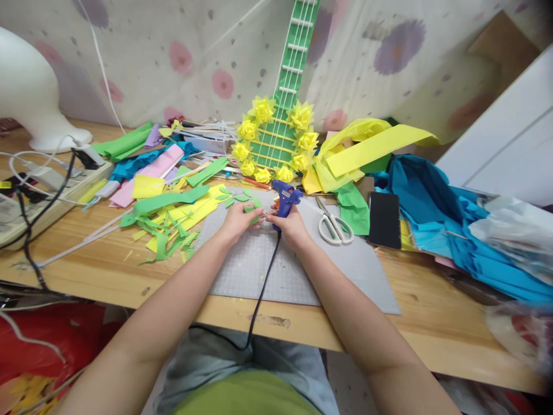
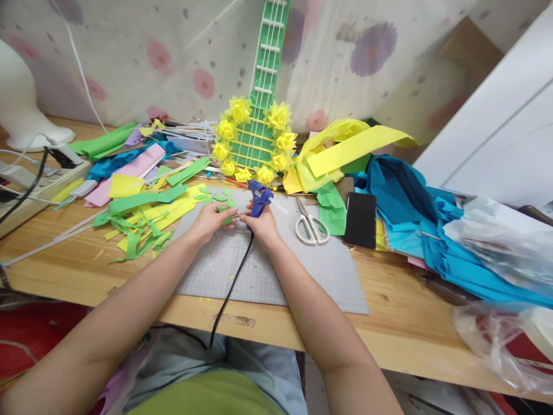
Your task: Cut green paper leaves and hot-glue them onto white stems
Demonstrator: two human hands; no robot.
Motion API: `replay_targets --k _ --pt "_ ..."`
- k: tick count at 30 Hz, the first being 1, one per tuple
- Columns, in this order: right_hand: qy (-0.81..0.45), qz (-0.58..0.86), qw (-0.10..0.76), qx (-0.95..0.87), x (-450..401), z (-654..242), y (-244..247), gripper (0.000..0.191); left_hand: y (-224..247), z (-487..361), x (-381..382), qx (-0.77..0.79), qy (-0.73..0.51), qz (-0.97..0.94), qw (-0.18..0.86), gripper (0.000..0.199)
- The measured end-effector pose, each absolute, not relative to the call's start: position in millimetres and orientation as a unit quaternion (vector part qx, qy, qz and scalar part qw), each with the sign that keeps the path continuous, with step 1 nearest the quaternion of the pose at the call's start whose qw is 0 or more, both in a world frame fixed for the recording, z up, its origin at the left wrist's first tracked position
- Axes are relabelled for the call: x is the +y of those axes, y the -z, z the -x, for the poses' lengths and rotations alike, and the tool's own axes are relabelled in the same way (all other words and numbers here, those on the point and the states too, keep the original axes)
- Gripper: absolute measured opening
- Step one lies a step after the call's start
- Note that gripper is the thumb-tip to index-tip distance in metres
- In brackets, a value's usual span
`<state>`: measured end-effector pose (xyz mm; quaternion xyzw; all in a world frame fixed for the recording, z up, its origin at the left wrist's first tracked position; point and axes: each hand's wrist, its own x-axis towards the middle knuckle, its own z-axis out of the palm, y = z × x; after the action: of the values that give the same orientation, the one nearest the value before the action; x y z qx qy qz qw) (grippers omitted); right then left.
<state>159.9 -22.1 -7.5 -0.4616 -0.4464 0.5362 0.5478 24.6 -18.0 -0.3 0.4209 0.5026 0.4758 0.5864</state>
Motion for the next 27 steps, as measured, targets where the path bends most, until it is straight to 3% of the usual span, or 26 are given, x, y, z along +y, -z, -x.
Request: replay_targets --k 6,11,21,27 --pt "-0.537 0.466 0.551 -0.437 -20 -163 9 0.051 2 -27 -17 0.516 -0.514 -0.393 0.561 0.03" --pt "-0.449 0.539 0.534 -0.472 -23 -183 -2 0.039 -2 -25 -16 0.521 -0.537 -0.389 0.537 0.025" --pt "-0.388 0.572 0.334 -0.641 -46 -201 -29 0.045 11 -11 -8 0.546 -0.575 -0.434 0.429 0.026" --pt "-0.364 0.587 0.313 -0.652 -44 -194 -22 0.046 10 -11 -9 0.554 -0.57 -0.445 0.413 0.024"
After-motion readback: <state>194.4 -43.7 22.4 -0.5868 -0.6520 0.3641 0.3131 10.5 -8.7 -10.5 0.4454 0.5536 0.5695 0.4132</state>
